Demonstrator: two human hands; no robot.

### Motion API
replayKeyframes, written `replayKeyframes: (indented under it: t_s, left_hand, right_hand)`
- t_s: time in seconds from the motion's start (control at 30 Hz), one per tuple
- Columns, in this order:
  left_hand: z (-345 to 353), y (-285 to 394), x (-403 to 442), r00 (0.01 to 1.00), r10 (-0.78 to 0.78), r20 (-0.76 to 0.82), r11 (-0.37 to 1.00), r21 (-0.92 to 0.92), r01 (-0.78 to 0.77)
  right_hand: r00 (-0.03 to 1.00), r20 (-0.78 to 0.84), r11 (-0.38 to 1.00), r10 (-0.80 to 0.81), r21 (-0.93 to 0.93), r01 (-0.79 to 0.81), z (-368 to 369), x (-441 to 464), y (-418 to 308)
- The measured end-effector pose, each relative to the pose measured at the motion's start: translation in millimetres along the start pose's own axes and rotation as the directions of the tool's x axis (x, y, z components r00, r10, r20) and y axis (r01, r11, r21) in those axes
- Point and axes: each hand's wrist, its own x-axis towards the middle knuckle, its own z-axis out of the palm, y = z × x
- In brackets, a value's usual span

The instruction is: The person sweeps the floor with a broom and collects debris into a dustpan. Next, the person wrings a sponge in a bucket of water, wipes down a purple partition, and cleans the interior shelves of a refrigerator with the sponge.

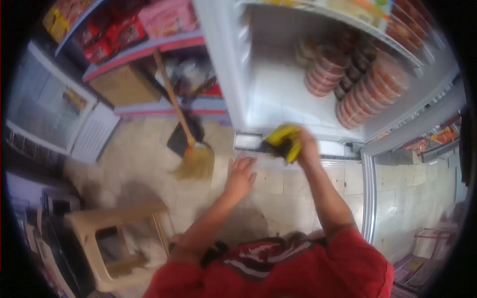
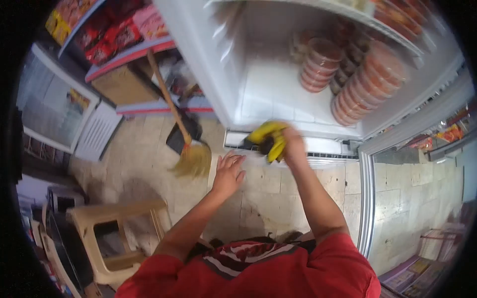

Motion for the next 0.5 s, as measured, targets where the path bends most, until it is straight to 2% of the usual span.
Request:
replayKeyframes:
  t_s: [0.03, 0.07, 0.1, 0.13, 0.17, 0.2, 0.23, 0.3, 0.33, 0.4, 0.43, 0.47, 0.5]
  left_hand:
    - [0.4, -1.3, -21.4, 0.999, -0.046, 0.023, 0.999, -0.005, 0.047]
    - [0.6, -3.9, -44.6, 0.987, -0.063, 0.148, 0.991, -0.105, 0.079]
    - [1.9, -8.0, -63.5, 0.964, -0.057, 0.258, 0.972, -0.204, 0.112]
    - [3.8, -12.8, -74.6, 0.938, -0.028, 0.346, 0.944, -0.3, 0.139]
    - [5.0, -17.4, -85.0, 0.937, -0.038, 0.348, 0.941, -0.303, 0.151]
    - [5.8, -21.6, -96.1, 0.922, -0.067, 0.381, 0.928, -0.316, 0.198]
    - [6.5, -26.1, -105.0, 0.907, -0.093, 0.411, 0.914, -0.326, 0.242]
    - [6.5, -35.8, -110.7, 0.891, -0.121, 0.438, 0.9, -0.331, 0.285]
    - [6.9, -39.3, -110.9, 0.89, -0.167, 0.425, 0.871, -0.359, 0.335]
    - [5.7, -39.6, -116.6, 0.874, -0.251, 0.416, 0.799, -0.42, 0.429]
    - [5.8, -40.3, -114.6, 0.877, -0.248, 0.41, 0.799, -0.426, 0.425]
    - [5.3, -42.2, -112.2, 0.887, -0.234, 0.399, 0.8, -0.439, 0.409]
    - [4.7, -45.2, -109.1, 0.895, -0.221, 0.387, 0.802, -0.45, 0.392]
  right_hand:
    - [0.992, -0.001, 0.988, -0.129, -0.091, 0.128, -8.4, -3.7, -8.5]
    - [0.968, 0.008, 0.953, -0.25, -0.178, 0.247, -7.4, -6.5, -18.5]
    - [0.949, -0.015, 0.861, -0.314, -0.425, 0.278, 15.1, -17.5, -26.6]
    - [0.918, -0.002, 0.704, -0.396, -0.642, 0.302, 35.2, -17.4, -32.6]
    - [0.763, 0.39, 0.055, -0.516, -0.873, 0.484, 15.6, 21.3, -3.9]
    - [0.579, 0.747, -0.616, -0.327, -0.633, 0.469, -5.9, 53.4, 25.2]
    - [0.578, 0.75, -0.617, -0.322, -0.629, 0.472, 6.6, 51.4, 37.4]
    - [0.672, 0.693, -0.571, -0.26, -0.672, 0.472, 45.1, 45.6, 67.4]
    - [0.669, 0.697, -0.572, -0.258, -0.669, 0.475, 49.8, 50.0, 74.7]
    - [0.727, 0.629, -0.305, -0.276, -0.774, 0.554, 54.6, 55.8, 86.3]
    - [0.75, 0.599, -0.167, -0.281, -0.8, 0.576, 57.5, 58.0, 84.9]
    - [0.747, 0.602, -0.172, -0.283, -0.798, 0.578, 54.1, 53.2, 80.1]
    - [0.805, 0.534, -0.039, -0.257, -0.838, 0.544, 55.4, 36.3, 65.8]
